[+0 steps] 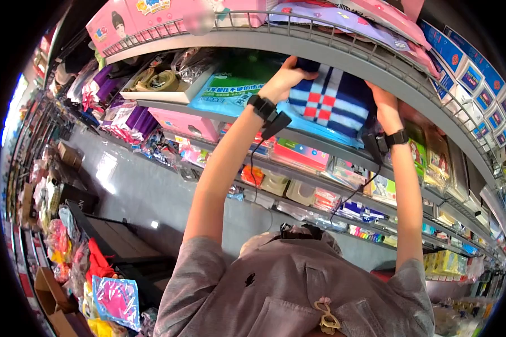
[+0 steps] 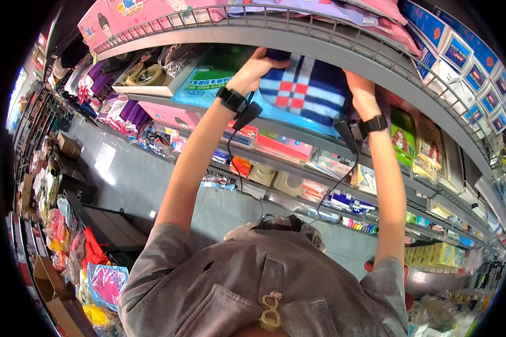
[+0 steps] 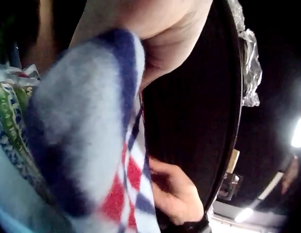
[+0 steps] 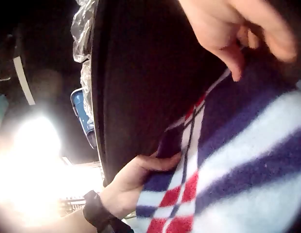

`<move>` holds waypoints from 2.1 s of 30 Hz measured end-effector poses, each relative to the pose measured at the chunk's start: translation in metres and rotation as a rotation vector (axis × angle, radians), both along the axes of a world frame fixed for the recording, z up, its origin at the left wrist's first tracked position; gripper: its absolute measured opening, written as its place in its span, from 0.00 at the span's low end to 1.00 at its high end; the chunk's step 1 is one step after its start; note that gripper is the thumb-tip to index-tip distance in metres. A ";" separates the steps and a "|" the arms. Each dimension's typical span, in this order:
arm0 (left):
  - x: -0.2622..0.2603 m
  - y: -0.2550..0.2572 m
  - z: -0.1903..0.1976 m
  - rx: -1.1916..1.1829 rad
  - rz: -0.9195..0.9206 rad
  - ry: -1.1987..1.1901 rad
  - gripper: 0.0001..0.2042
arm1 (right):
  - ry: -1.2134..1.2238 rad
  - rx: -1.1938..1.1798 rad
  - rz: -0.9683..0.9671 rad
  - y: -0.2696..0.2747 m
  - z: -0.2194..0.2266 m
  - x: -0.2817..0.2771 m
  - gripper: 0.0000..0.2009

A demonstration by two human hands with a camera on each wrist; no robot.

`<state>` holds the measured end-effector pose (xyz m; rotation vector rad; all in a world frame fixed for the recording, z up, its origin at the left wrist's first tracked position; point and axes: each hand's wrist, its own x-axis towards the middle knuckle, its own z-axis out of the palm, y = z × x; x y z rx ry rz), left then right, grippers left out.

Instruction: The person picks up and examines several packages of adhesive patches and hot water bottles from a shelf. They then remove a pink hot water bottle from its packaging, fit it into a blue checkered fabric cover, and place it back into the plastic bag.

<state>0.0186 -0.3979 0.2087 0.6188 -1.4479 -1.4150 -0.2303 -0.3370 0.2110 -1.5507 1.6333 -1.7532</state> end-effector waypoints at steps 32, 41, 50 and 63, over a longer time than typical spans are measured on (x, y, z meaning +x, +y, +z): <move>0.269 0.433 -0.197 0.298 1.007 -0.708 0.18 | 1.045 -0.569 -0.072 0.126 -0.048 0.123 0.11; 0.290 0.501 -0.217 0.352 0.974 -0.779 0.14 | 1.193 -0.411 -0.492 0.166 -0.061 0.096 0.21; 0.307 0.466 -0.217 0.432 0.861 -0.879 0.15 | 1.255 -0.512 -0.792 0.144 -0.067 0.095 0.19; 0.391 0.510 -0.188 0.574 1.532 -0.920 0.14 | 0.378 -0.407 1.697 0.214 -0.064 0.543 0.13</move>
